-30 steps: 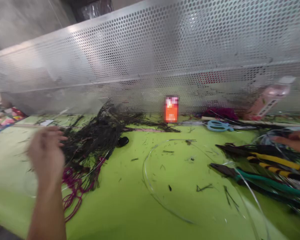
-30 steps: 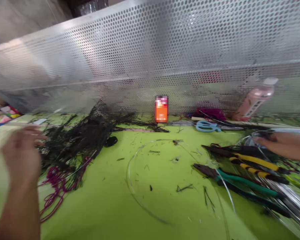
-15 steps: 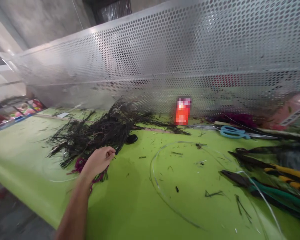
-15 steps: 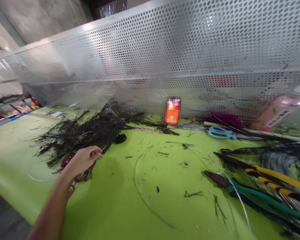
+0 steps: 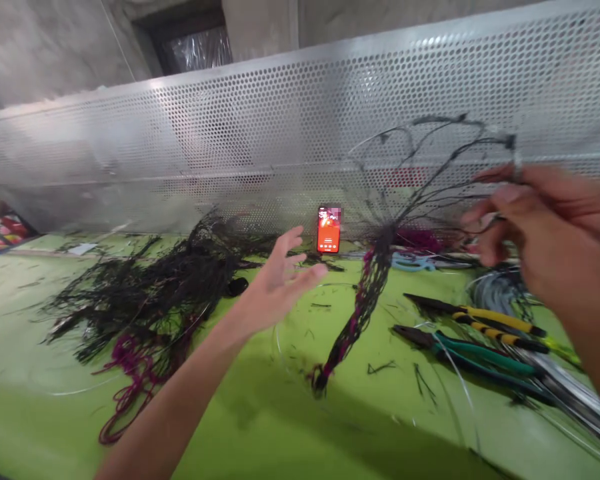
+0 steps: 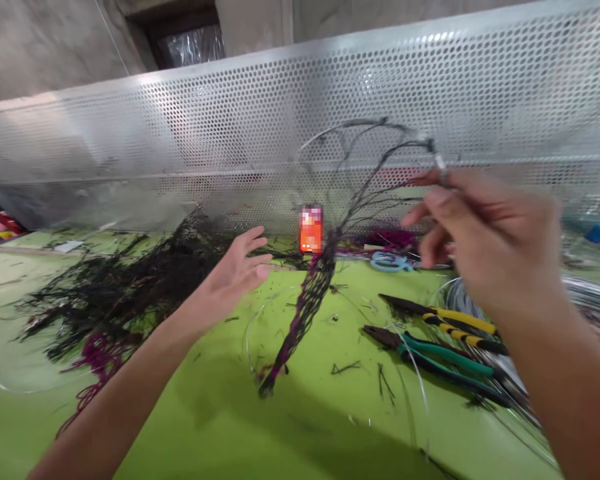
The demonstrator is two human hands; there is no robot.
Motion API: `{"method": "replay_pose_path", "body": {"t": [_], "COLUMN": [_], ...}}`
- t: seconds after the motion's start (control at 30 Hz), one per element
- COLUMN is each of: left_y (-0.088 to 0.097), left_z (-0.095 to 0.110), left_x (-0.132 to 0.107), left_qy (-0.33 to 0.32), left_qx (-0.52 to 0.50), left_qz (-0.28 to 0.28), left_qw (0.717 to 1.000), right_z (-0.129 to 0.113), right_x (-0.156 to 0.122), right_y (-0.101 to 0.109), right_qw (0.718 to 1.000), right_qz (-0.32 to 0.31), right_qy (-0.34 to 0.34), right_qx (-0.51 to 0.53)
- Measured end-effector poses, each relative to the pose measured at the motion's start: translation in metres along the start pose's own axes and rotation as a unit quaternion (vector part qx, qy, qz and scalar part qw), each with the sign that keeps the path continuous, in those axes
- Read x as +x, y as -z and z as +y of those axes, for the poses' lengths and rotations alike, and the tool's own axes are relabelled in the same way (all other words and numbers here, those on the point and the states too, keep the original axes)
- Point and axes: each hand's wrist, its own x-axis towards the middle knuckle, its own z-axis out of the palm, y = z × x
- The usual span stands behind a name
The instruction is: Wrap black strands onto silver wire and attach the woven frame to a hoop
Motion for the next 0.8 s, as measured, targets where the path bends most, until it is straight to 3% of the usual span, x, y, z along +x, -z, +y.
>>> {"method": "replay_pose_path", "body": {"t": [0.07, 0.17, 0.23, 0.33, 0.43, 0.53, 0.67, 0.8], "left_y": [-0.019, -0.039, -0.044, -0.039, -0.027, -0.017, -0.017, -0.024], "left_z": [0.013, 0.022, 0.023, 0.015, -0.011, -0.053, -0.107, -0.134], "left_x": [0.005, 0.001, -0.005, -0.008, -0.002, 0.003, -0.002, -0.007], "left_qy": [0.032, 0.065, 0.070, 0.064, 0.054, 0.071, 0.106, 0.113], "left_qx": [-0.072, -0.154, -0.175, -0.146, -0.059, 0.062, 0.168, 0.198], "left_qz": [-0.074, -0.153, -0.169, -0.143, -0.061, 0.009, 0.006, -0.016], "left_qw": [0.994, 0.974, 0.967, 0.977, 0.995, 0.995, 0.980, 0.974], "right_z": [-0.008, -0.011, -0.006, 0.007, 0.016, 0.016, 0.007, 0.006], "right_x": [0.002, -0.001, -0.004, -0.006, -0.004, -0.004, -0.016, -0.048], "right_y": [-0.016, -0.028, -0.029, -0.028, -0.028, -0.027, -0.021, -0.011], "right_qw": [0.998, 0.986, 0.968, 0.937, 0.923, 0.923, 0.938, 0.939], "right_qz": [-0.002, 0.047, 0.065, 0.045, 0.048, 0.060, -0.002, -0.144], "right_qy": [0.061, 0.154, 0.227, 0.315, 0.348, 0.357, 0.334, 0.306], "right_qx": [0.024, -0.035, -0.083, -0.142, -0.155, -0.133, -0.096, -0.054]}}
